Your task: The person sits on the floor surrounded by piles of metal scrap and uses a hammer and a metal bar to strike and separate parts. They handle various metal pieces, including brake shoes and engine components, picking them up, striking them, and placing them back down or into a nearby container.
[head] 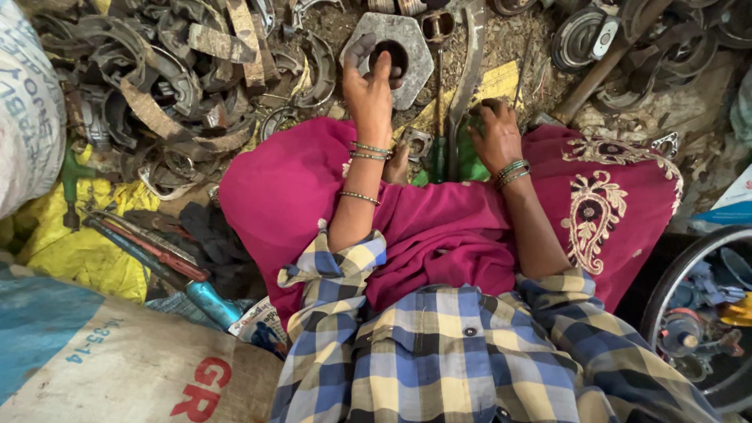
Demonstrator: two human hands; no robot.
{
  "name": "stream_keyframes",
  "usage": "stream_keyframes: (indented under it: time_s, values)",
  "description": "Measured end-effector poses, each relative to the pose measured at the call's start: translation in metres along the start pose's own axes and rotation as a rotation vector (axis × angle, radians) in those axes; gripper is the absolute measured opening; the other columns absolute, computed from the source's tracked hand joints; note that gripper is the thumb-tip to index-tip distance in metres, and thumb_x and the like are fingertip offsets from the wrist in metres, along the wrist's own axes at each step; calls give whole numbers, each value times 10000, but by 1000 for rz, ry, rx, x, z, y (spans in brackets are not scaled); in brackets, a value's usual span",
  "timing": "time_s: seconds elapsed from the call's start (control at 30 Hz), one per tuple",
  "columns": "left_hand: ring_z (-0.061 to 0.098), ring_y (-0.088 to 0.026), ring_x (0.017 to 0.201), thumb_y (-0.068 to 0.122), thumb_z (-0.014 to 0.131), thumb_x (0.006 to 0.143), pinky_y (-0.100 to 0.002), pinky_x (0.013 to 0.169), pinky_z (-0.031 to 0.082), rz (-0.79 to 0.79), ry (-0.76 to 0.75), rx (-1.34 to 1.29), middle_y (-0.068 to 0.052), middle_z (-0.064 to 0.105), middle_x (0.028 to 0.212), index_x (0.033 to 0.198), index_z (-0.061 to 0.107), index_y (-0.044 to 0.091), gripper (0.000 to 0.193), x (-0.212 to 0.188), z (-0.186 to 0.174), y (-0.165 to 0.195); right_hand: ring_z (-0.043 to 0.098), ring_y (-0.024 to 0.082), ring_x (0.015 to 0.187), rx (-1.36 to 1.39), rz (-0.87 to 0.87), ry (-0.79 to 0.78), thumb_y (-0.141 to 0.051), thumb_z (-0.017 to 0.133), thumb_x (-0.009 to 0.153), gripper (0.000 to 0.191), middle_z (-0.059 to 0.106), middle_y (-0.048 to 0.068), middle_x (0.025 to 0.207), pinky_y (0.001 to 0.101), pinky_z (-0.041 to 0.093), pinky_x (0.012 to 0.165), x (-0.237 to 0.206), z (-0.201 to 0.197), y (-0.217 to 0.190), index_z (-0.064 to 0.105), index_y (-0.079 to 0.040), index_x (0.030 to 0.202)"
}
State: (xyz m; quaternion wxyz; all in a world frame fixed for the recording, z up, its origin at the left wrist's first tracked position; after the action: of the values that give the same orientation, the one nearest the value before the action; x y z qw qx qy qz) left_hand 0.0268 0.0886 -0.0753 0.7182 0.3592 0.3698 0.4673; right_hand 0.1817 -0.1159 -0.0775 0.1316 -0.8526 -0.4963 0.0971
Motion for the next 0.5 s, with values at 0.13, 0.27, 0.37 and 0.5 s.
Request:
stream_keyframes:
  time_s: [0.13,0.27,0.37,0.5]
  values:
    - [720,-128,758,77,703,980,-255,580,599,14,7,36,-75,666,1197,1290,602,20,331,0,0,0,552,446,1140,0,16,-25,-166,798,897,470,586,234,1294,517,491,972,-1,2,2,637,-48,1322]
    - [724,-123,775,81,693,984,-256,596,619,3,5,70,-73,679,1195,1282,615,24,313,0,0,0,555,440,1146,3,-8,-3,-161,792,892,462,587,232,1318,511,490,972,-1,4,3,636,-37,1309]
    - [734,-121,803,76,692,987,-261,608,635,0,3,99,-77,682,1201,1272,623,22,298,-1,0,0,551,445,1132,-39,13,-22,-180,800,888,459,575,256,1301,516,484,957,1,5,3,642,-34,1293]
    - [734,-128,770,72,695,985,-255,604,625,0,-3,102,-80,699,1168,1262,625,30,289,-1,2,0,550,434,1156,-1,-15,-6,-168,788,899,429,591,213,1337,506,484,991,1,3,1,640,-40,1281]
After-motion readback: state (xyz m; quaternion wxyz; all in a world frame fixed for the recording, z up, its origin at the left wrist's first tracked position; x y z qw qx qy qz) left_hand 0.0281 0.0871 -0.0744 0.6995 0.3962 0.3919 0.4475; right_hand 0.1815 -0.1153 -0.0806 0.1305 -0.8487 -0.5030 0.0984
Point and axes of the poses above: each hand's wrist, its own x-axis towards the middle knuckle, its own z-axis out of the palm, y = z × x, the point moved 3 cm from there along x, towards the middle knuckle
